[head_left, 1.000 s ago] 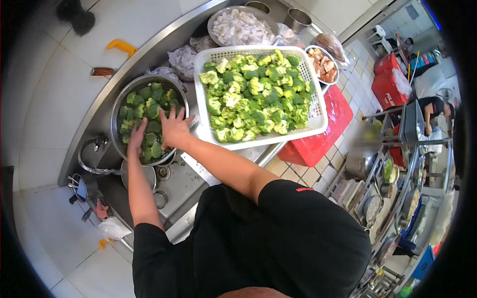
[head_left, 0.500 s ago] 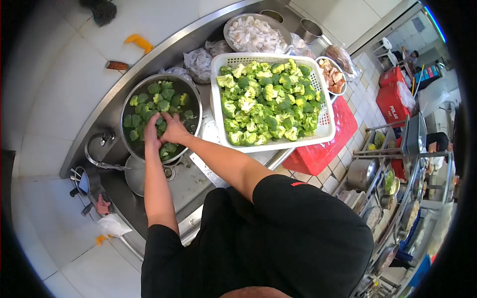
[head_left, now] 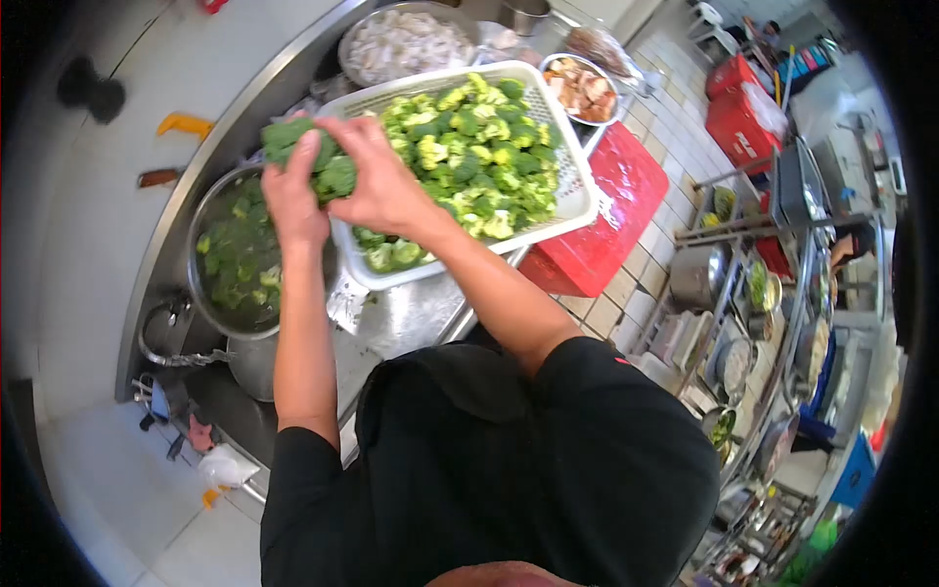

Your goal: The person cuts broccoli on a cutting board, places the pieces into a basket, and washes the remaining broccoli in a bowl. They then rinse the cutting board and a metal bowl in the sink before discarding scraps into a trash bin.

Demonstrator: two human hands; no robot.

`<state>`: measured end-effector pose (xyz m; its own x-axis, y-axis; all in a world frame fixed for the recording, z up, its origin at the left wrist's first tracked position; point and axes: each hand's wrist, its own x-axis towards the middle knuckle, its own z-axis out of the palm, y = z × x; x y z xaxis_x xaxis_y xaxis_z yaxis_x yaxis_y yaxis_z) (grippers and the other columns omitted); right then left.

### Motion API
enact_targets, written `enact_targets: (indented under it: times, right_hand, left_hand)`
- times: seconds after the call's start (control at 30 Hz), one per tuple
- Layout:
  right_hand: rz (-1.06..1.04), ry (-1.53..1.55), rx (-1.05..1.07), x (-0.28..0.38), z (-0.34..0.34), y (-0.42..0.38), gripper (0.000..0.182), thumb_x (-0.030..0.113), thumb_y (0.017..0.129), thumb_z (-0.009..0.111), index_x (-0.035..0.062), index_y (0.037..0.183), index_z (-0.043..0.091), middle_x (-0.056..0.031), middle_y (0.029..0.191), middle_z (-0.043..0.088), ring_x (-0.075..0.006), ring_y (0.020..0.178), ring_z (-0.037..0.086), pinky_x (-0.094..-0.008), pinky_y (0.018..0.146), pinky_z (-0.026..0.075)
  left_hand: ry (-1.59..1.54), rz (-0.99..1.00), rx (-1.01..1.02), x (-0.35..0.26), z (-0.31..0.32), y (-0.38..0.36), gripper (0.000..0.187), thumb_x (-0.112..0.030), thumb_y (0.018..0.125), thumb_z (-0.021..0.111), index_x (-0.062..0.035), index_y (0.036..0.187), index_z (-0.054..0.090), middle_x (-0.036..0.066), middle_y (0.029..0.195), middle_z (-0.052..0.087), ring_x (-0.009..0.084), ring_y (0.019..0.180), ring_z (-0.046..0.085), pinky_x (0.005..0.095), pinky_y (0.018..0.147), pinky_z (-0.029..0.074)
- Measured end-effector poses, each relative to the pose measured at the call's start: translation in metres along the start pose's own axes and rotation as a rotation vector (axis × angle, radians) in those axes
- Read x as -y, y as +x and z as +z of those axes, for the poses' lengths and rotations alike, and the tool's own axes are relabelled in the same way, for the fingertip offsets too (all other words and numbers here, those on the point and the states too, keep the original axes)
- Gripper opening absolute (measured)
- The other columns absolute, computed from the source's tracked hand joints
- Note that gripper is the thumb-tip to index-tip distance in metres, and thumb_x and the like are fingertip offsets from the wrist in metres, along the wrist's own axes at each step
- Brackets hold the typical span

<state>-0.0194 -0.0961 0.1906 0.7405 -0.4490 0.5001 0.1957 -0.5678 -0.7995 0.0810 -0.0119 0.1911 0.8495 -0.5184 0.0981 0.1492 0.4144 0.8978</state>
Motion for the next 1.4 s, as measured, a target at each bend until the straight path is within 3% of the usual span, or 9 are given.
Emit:
enact_targets:
  times: [0.2,0.33,0.5,0.6,0.7,0.83,0.97,1.17,1.4]
  right_hand:
    - [0.134,-0.361,-0.149,-0.059,-0.135,-0.076,0.091,0.007,0.06,0.078,0.0077,0.145,0.045,-0.0236,0.132,0.045,-0.0422,0.123,0.05,-0.0439,0.103,0.045]
    - [0.34,-0.674,0.022,-0.069,-0.194,-0.125,0.091,0.007,0.061,0.08,0.0134,0.146,0.046,-0.0211,0.137,0.046,-0.0406,0.128,0.047,-0.0444,0.107,0.042]
    - [0.433,-0.461,-0.002,-0.057,-0.213,-0.134,0.08,0.006,0.07,0.073,0.0115,0.146,0.047,-0.0211,0.154,0.035,-0.0391,0.142,0.037,-0.0438,0.117,0.034]
    - [0.433,-0.656,0.047,-0.064,-0.196,-0.13,0.072,0.005,0.073,0.068,0.0106,0.142,0.052,-0.0237,0.153,0.037,-0.0406,0.14,0.039,-0.0447,0.116,0.034]
    - [0.442,-0.788,-0.007,-0.056,-0.18,-0.114,0.063,0.002,0.073,0.067,0.0079,0.135,0.059,-0.0272,0.144,0.049,-0.0407,0.137,0.044,-0.0453,0.114,0.037]
    - [0.196,-0.505,0.014,-0.004,-0.111,-0.043,0.055,0.004,0.078,0.071,0.0054,0.131,0.06,-0.0233,0.138,0.053,-0.0368,0.128,0.052,-0.0423,0.107,0.043]
    - [0.208,-0.013,0.385,0.022,0.038,0.004,0.062,0.014,0.079,0.076,0.0055,0.137,0.054,-0.0199,0.137,0.055,-0.0352,0.129,0.052,-0.0412,0.106,0.044]
    - [0.336,-0.33,0.554,-0.077,0.235,0.038,0.11,0.038,0.061,0.09,0.0092,0.153,0.036,-0.0321,0.153,0.028,-0.0484,0.14,0.034,-0.0482,0.113,0.038]
    - [0.273,-0.447,0.592,-0.107,0.301,0.039,0.114,0.048,0.057,0.091,0.018,0.153,0.038,-0.0374,0.154,0.02,-0.0515,0.139,0.033,-0.0525,0.11,0.04]
  left_hand:
    - [0.229,-0.015,0.483,0.092,0.115,-0.024,0.048,-0.02,0.082,0.081,-0.0005,0.122,0.063,0.008,0.108,0.068,0.0157,0.098,0.063,0.0312,0.09,0.051]
    - [1.125,0.368,0.716,0.111,0.122,-0.034,0.064,-0.027,0.073,0.085,-0.0071,0.13,0.063,0.022,0.146,0.047,0.0354,0.135,0.046,0.0439,0.111,0.039]
    - [0.819,0.289,0.62,0.086,0.061,-0.029,0.055,-0.021,0.078,0.083,-0.0091,0.128,0.065,0.017,0.147,0.048,0.0305,0.135,0.047,0.0397,0.113,0.036]
    - [0.835,0.274,0.43,0.057,-0.024,-0.014,0.046,-0.01,0.079,0.079,-0.0089,0.124,0.068,0.014,0.142,0.054,0.0264,0.133,0.05,0.0374,0.111,0.037]
    - [1.035,0.135,0.128,0.018,-0.132,-0.008,0.045,-0.021,0.085,0.077,-0.009,0.127,0.067,0.012,0.141,0.057,0.0243,0.128,0.054,0.037,0.106,0.043]
    - [1.141,-0.092,-0.211,-0.023,-0.263,-0.013,0.056,-0.037,0.086,0.075,-0.0079,0.132,0.062,0.016,0.138,0.059,0.0277,0.128,0.055,0.0376,0.104,0.044]
    - [1.026,-0.167,-0.34,0.009,-0.336,-0.004,0.075,-0.052,0.082,0.076,-0.0093,0.14,0.055,0.024,0.144,0.05,0.0347,0.134,0.049,0.0411,0.11,0.039]
    - [1.284,-0.255,-0.484,0.053,-0.349,0.031,0.107,-0.075,0.074,0.069,-0.0169,0.156,0.031,0.027,0.162,0.018,0.0443,0.146,0.029,0.0505,0.116,0.031]
    - [1.091,-0.308,-0.308,0.072,-0.345,0.069,0.106,-0.072,0.075,0.07,-0.0084,0.153,0.037,0.032,0.152,0.035,0.0444,0.14,0.039,0.0471,0.115,0.034]
